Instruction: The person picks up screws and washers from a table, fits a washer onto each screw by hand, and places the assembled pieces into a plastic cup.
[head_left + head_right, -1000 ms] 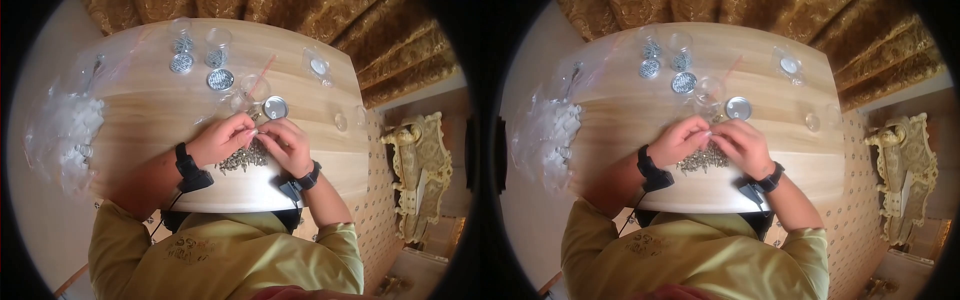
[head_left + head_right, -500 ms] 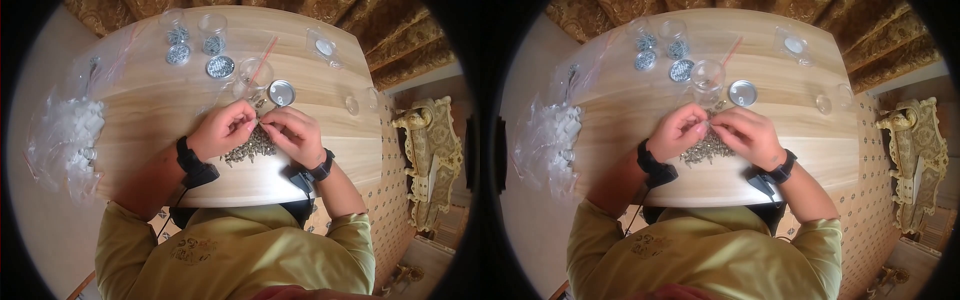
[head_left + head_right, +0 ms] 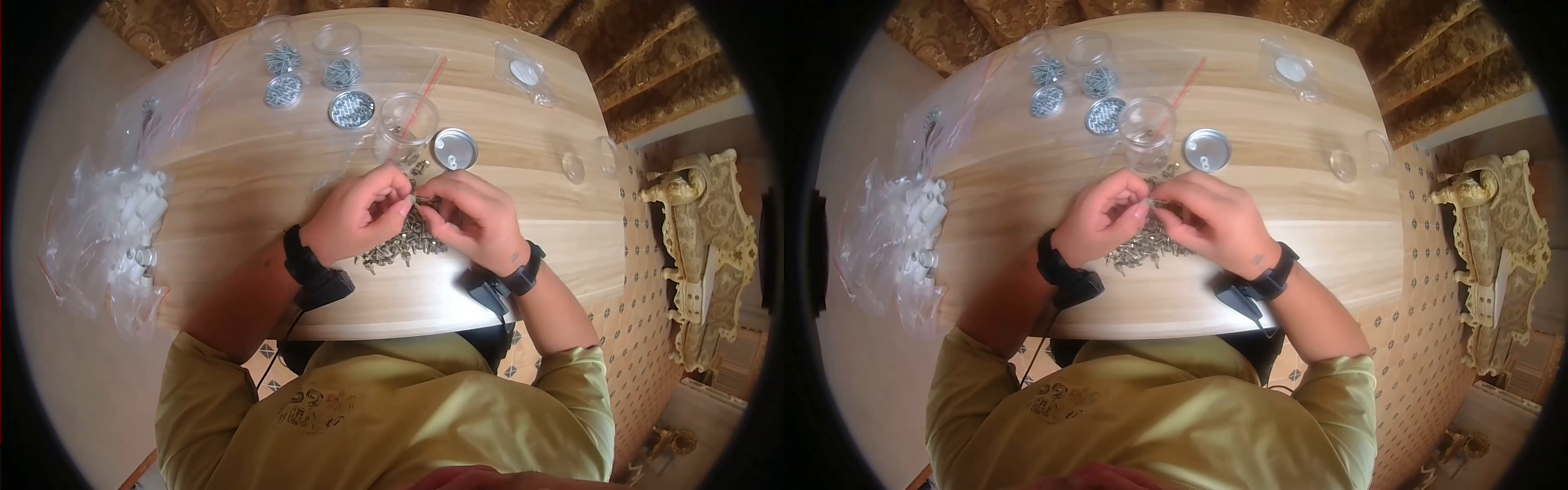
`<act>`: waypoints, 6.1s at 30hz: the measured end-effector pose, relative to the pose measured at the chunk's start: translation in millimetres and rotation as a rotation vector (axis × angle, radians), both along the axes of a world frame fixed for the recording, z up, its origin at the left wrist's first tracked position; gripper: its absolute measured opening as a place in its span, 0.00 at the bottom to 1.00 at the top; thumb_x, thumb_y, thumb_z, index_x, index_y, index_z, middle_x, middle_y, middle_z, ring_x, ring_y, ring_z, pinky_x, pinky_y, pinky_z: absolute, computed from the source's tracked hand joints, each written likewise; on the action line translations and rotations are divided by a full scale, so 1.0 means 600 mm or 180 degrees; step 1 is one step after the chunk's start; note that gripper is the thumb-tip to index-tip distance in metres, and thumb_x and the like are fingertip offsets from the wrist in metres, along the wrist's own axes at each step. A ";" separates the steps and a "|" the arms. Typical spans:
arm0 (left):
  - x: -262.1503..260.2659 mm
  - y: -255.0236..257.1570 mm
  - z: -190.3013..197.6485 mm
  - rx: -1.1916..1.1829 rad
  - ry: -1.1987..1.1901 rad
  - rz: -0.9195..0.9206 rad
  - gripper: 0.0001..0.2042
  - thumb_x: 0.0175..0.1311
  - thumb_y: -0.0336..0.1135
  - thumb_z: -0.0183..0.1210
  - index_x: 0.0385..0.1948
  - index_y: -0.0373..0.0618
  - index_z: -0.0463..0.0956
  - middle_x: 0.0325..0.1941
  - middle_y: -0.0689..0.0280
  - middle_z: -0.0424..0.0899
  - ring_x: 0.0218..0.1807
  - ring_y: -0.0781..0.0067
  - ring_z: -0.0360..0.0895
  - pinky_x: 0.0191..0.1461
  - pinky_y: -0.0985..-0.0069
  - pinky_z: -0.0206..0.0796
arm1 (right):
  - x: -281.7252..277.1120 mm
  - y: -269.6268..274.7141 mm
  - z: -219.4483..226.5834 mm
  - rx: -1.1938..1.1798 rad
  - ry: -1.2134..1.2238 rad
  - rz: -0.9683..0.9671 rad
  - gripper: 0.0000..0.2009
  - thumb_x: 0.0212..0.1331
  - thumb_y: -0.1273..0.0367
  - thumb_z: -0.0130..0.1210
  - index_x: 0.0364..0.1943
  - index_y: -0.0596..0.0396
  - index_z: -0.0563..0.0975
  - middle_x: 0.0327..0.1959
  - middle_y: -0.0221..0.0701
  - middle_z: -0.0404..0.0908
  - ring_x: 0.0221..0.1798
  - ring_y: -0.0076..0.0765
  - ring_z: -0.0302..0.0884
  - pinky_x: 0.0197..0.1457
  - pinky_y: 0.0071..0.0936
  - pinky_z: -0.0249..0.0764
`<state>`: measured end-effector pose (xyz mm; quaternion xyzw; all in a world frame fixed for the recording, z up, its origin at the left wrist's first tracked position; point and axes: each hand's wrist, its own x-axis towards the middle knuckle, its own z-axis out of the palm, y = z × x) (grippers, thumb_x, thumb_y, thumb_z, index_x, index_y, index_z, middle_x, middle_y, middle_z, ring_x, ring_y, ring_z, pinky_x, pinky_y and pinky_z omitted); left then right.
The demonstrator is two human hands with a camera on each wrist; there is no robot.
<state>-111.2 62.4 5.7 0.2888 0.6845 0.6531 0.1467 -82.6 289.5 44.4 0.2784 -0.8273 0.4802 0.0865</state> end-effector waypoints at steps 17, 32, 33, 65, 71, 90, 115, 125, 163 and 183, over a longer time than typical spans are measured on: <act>0.006 0.009 -0.004 -0.0183 0.0247 0.0361 0.05 0.72 0.27 0.59 0.44 0.40 0.73 0.28 0.70 0.78 0.28 0.86 0.72 0.30 0.81 0.65 | -0.001 0.001 -0.015 -0.0297 -0.0352 0.0020 0.13 0.60 0.78 0.65 0.48 0.55 0.81 0.41 0.30 0.81 0.28 0.24 0.76 0.31 0.23 0.72; 0.004 0.015 -0.008 -0.0060 0.0196 0.0164 0.08 0.76 0.27 0.54 0.52 0.38 0.71 0.33 0.65 0.82 0.33 0.82 0.76 0.38 0.77 0.71 | -0.005 0.001 -0.017 -0.0087 0.0138 -0.0016 0.10 0.58 0.78 0.69 0.43 0.56 0.84 0.34 0.30 0.81 0.28 0.24 0.76 0.31 0.23 0.73; 0.005 0.014 -0.005 -0.0061 0.0196 0.0160 0.08 0.76 0.27 0.54 0.52 0.38 0.71 0.33 0.65 0.82 0.33 0.82 0.76 0.38 0.77 0.71 | -0.006 0.000 -0.016 -0.0087 0.0165 -0.0041 0.10 0.59 0.78 0.68 0.43 0.56 0.84 0.35 0.30 0.81 0.29 0.26 0.77 0.32 0.24 0.74; 0.012 0.014 -0.001 0.0093 0.0022 0.0453 0.08 0.78 0.23 0.53 0.54 0.35 0.71 0.39 0.61 0.85 0.34 0.81 0.80 0.38 0.81 0.73 | -0.013 0.005 -0.021 0.0037 0.0650 -0.0252 0.12 0.58 0.74 0.70 0.46 0.54 0.84 0.41 0.36 0.84 0.38 0.42 0.84 0.41 0.32 0.81; 0.014 0.014 -0.002 0.0043 0.0024 0.0489 0.08 0.77 0.21 0.54 0.53 0.34 0.71 0.37 0.61 0.85 0.36 0.80 0.83 0.40 0.80 0.76 | -0.007 0.003 -0.017 0.0179 0.0385 -0.0352 0.12 0.58 0.74 0.70 0.46 0.54 0.83 0.40 0.35 0.83 0.37 0.42 0.83 0.40 0.32 0.81; 0.014 0.021 -0.005 0.0213 0.0263 0.0563 0.11 0.74 0.20 0.57 0.54 0.34 0.73 0.41 0.59 0.88 0.38 0.77 0.86 0.42 0.79 0.79 | -0.001 0.002 -0.009 -0.0056 0.0229 -0.0353 0.11 0.60 0.76 0.66 0.47 0.56 0.82 0.40 0.35 0.81 0.35 0.37 0.82 0.38 0.30 0.79; 0.002 0.000 -0.005 0.0033 0.0096 0.0462 0.08 0.72 0.24 0.61 0.49 0.39 0.76 0.39 0.65 0.82 0.36 0.82 0.79 0.40 0.82 0.73 | -0.008 0.015 -0.026 -0.1887 -0.1742 0.0239 0.08 0.66 0.79 0.64 0.47 0.62 0.81 0.29 0.23 0.84 0.31 0.14 0.80 0.37 0.16 0.75; 0.001 0.008 0.001 0.0177 0.0201 0.0155 0.07 0.73 0.24 0.60 0.48 0.39 0.75 0.42 0.65 0.80 0.34 0.81 0.77 0.40 0.79 0.71 | -0.011 0.015 -0.037 -0.1633 -0.1795 0.0412 0.08 0.67 0.79 0.63 0.48 0.62 0.81 0.32 0.26 0.85 0.31 0.16 0.81 0.38 0.16 0.76; 0.022 0.038 0.187 0.0432 0.1319 0.1530 0.16 0.67 0.22 0.66 0.54 0.35 0.74 0.45 0.64 0.79 0.33 0.81 0.76 0.35 0.81 0.69 | -0.069 0.084 -0.039 -0.0095 -0.0179 -0.1204 0.08 0.64 0.73 0.65 0.45 0.57 0.82 0.39 0.29 0.82 0.30 0.21 0.77 0.36 0.22 0.75; 0.204 0.045 0.347 0.1938 -0.0950 -0.0506 0.07 0.71 0.24 0.62 0.32 0.49 0.77 0.39 0.61 0.87 0.42 0.66 0.80 0.41 0.74 0.73 | -0.058 0.107 -0.033 0.0707 -0.0062 0.0039 0.09 0.58 0.76 0.66 0.43 0.54 0.84 0.42 0.35 0.82 0.43 0.47 0.82 0.46 0.38 0.78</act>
